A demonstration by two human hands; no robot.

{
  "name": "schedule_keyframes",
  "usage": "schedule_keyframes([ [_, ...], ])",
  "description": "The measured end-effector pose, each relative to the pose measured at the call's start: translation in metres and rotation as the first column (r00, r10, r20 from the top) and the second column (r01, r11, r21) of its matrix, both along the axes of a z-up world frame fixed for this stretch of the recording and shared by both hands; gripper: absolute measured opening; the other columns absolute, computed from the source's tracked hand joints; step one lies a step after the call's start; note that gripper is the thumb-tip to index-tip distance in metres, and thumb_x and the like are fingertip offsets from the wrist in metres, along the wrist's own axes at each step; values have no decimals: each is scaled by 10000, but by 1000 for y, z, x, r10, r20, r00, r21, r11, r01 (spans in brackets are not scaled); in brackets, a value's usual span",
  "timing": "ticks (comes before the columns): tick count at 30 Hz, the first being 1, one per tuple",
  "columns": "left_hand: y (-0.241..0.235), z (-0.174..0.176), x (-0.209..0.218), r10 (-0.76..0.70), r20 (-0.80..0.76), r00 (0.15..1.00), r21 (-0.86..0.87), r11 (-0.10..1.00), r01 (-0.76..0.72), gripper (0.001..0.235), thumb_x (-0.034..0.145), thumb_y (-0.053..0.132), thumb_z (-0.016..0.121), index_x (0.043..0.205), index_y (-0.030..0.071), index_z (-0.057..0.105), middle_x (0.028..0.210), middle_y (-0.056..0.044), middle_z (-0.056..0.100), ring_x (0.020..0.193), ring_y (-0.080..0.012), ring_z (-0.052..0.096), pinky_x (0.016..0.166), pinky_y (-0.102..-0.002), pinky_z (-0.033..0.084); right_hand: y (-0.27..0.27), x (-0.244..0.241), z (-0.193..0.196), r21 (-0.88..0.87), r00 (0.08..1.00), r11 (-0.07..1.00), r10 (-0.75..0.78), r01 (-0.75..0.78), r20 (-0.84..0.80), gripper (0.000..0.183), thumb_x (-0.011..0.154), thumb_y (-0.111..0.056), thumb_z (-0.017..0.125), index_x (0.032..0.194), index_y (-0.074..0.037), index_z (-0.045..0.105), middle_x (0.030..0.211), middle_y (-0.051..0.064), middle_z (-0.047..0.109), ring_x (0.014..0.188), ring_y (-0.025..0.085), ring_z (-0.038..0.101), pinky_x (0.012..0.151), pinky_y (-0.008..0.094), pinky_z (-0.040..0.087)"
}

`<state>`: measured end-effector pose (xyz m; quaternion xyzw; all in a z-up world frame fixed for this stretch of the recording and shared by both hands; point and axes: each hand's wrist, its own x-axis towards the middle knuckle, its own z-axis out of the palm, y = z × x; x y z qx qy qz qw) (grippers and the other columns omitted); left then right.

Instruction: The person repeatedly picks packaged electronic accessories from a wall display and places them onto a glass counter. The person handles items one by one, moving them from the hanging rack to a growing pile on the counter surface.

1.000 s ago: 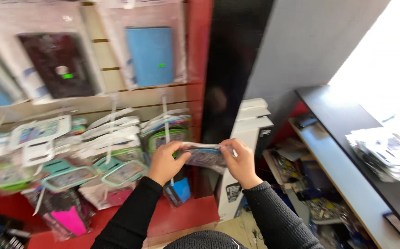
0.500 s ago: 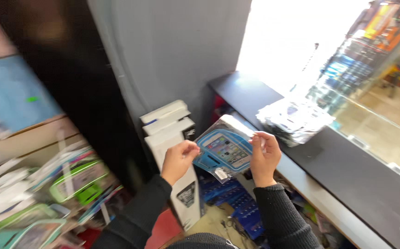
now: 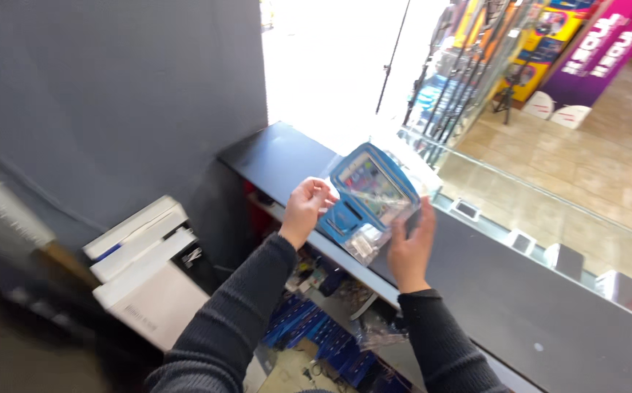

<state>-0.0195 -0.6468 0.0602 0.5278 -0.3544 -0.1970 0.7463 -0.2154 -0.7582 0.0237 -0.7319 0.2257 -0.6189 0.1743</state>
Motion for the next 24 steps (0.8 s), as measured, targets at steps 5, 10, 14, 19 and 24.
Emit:
schedule_keyframes([
  [5, -64, -8, 24, 100, 36, 994, 169, 980, -104, 82, 982, 134, 632, 956, 111, 706, 699, -10, 724, 614, -66, 634, 608, -189, 502, -21, 17, -22, 476, 932, 877, 224, -65, -286, 765, 984, -481, 602, 1609, -132, 334, 1504, 289, 504, 1388, 422, 496, 1270, 518, 203],
  [10, -102, -55, 66, 136, 340, 931, 595, 735, -325, 196, 931, 360, 651, 1061, 258, 756, 889, 43, 810, 961, -216, 769, 870, -359, 591, -36, 18, -37, 519, 900, 851, 289, -86, -325, 800, 961, -569, 598, 1606, -167, 350, 1648, 221, 342, 1486, 395, 364, 1279, 509, 181],
  [14, -95, -59, 77, 102, 497, 862, 711, 521, -471, 300, 960, 452, 594, 1207, 310, 689, 1088, -4, 795, 1038, -300, 751, 882, -451, 597, -35, 17, -45, 473, 866, 881, 239, -2, -440, 761, 998, -580, 537, 1627, -218, 311, 1725, 152, 182, 1577, 326, 188, 1269, 552, 96],
  [19, -82, -41, 52, 105, 717, 689, 534, 552, -641, 387, 923, 259, 624, 1307, 222, 597, 1195, -102, 726, 1089, -347, 707, 919, -480, 567, -29, 17, -36, 545, 840, 836, 340, -63, -423, 824, 1006, -628, 455, 1663, -202, 200, 1734, 167, 112, 1584, 321, 149, 1276, 534, 85],
  [24, -80, -23, 24, 42, 947, 319, 204, 688, -696, 419, 927, 302, 686, 1337, 242, 625, 1347, -36, 631, 1282, -246, 560, 1026, -396, 463, -26, 15, -32, 587, 827, 803, 395, -100, -400, 834, 1015, -622, 435, 1675, -206, 140, 1740, 164, 60, 1588, 327, 111, 1277, 527, 75],
])
